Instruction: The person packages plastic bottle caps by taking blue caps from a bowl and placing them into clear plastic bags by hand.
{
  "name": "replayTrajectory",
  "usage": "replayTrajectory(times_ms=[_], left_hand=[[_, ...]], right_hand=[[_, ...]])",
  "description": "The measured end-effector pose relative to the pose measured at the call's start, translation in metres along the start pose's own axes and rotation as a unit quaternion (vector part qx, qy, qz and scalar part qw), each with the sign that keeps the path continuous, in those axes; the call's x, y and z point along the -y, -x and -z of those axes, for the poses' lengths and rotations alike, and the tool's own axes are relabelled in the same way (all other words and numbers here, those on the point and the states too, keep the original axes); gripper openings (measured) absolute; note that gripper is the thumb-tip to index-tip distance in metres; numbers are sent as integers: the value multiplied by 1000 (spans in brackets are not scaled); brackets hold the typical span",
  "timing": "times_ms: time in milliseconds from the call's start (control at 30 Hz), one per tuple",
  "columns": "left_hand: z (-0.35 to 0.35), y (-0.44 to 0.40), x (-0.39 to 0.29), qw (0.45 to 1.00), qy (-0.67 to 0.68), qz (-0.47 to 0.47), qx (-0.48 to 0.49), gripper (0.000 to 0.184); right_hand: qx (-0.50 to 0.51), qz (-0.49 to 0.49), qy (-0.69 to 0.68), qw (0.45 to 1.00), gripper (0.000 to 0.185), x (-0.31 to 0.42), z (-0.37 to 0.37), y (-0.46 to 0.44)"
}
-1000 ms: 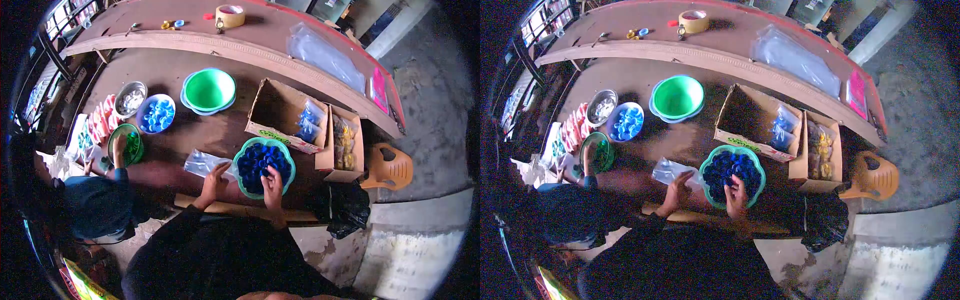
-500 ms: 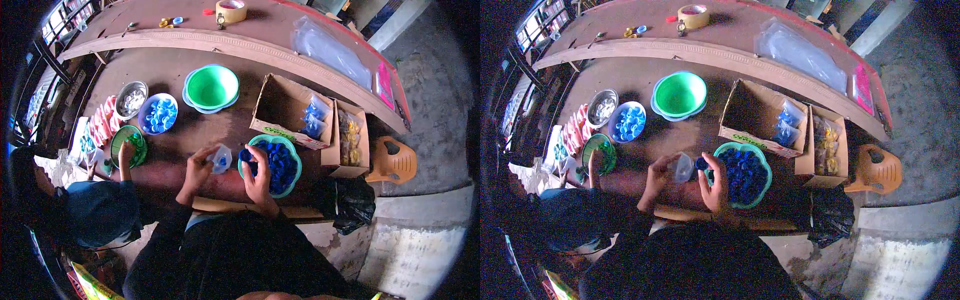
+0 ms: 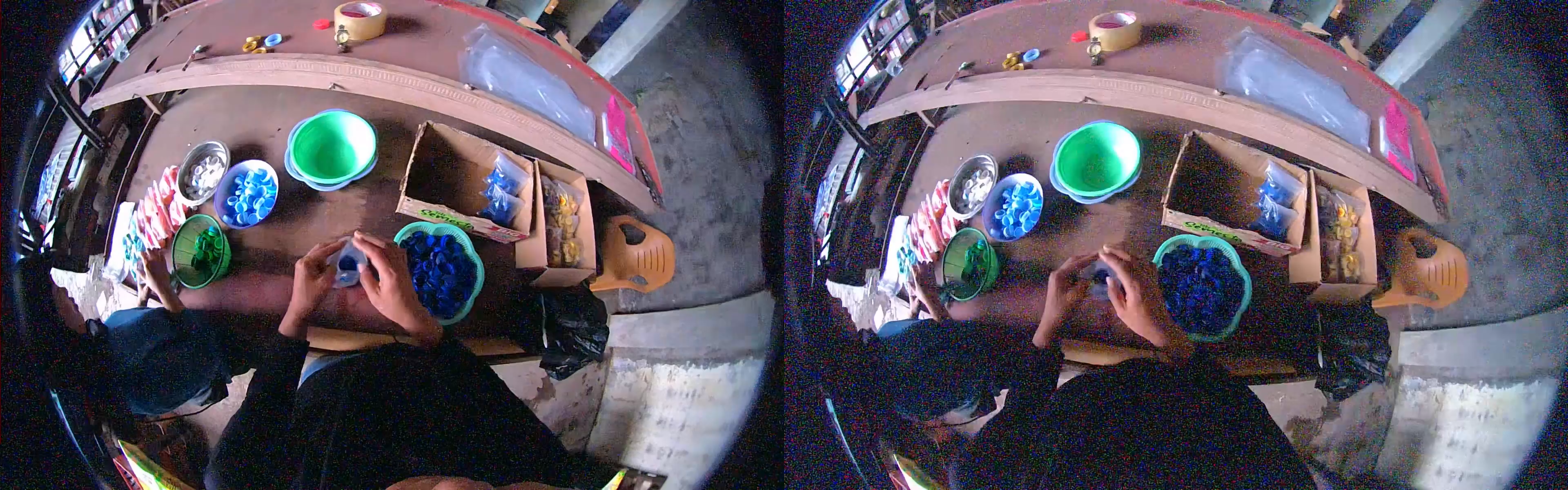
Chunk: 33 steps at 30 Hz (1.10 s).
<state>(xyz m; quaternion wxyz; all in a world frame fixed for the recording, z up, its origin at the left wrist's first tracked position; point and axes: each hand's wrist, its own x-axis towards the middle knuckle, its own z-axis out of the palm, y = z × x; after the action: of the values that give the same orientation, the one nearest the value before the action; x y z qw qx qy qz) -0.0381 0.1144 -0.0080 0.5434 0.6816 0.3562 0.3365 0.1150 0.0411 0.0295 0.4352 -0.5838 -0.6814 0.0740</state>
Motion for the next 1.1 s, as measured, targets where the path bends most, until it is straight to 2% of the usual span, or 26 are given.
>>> replayTrajectory(times_ms=[100, 167, 200, 233, 267, 367, 433, 500, 533, 567, 633, 667, 700, 767, 833, 900, 1000, 1100], left_hand=[[-1, 0, 4, 999, 19, -25, -20, 45], [1, 0, 10, 998, -5, -57, -26, 44], [4, 0, 9, 1000, 3, -9, -12, 44], [3, 0, 4, 1000, 4, -10, -9, 44], [3, 0, -1, 1000, 11, -10, -16, 45], [5, -3, -8, 1000, 9, -2, -22, 47], [5, -5, -14, 996, -39, -73, -42, 48], [3, -6, -14, 990, -85, -98, -53, 48], [1, -7, -13, 982, -129, -122, -67, 48], [-4, -3, -2, 982, -132, -122, -66, 48], [-20, 9, 26, 998, 47, -3, -36, 50], [-25, 15, -11, 981, -129, -143, 6, 50], [-41, 24, 72, 999, -7, -37, 15, 47], [-51, 38, 47, 974, -201, -69, 84, 44], [-59, 49, 50, 963, -227, -68, 128, 44], [-67, 58, 58, 976, -176, -48, 122, 43], [-76, 65, 65, 957, -218, -146, 121, 42], [-79, 69, 70, 955, -244, -106, 131, 42]], right_hand=[[-104, -58, -53, 992, 32, -19, 12, 7], [-142, -99, -38, 984, 26, -48, 24, 17], [-139, -127, 9, 982, 24, -69, 27, 28], [-135, -154, 55, 977, 22, -92, 27, 40], [-124, -202, 44, 971, 18, -110, 25, 54], [-58, -221, 91, 969, 19, -154, 15, 93], [-42, -204, 143, 968, 23, -155, 6, 112], [-12, -198, 226, 954, 28, -154, -5, 124], [52, -248, 253, 934, 34, -157, -9, 126], [51, -249, 251, 934, 34, -160, -11, 130], [51, -240, 273, 930, 33, -164, -13, 135], [50, -238, 272, 931, 33, -164, -11, 136], [41, -236, 272, 932, 32, -161, -9, 135], [33, -230, 268, 935, 30, -157, -6, 127], [24, -223, 245, 943, 25, -157, -7, 115], [35, -219, 244, 944, 23, -160, -17, 106], [27, -209, 252, 944, 20, -165, -35, 98], [21, -217, 269, 938, 18, -166, -42, 91]])
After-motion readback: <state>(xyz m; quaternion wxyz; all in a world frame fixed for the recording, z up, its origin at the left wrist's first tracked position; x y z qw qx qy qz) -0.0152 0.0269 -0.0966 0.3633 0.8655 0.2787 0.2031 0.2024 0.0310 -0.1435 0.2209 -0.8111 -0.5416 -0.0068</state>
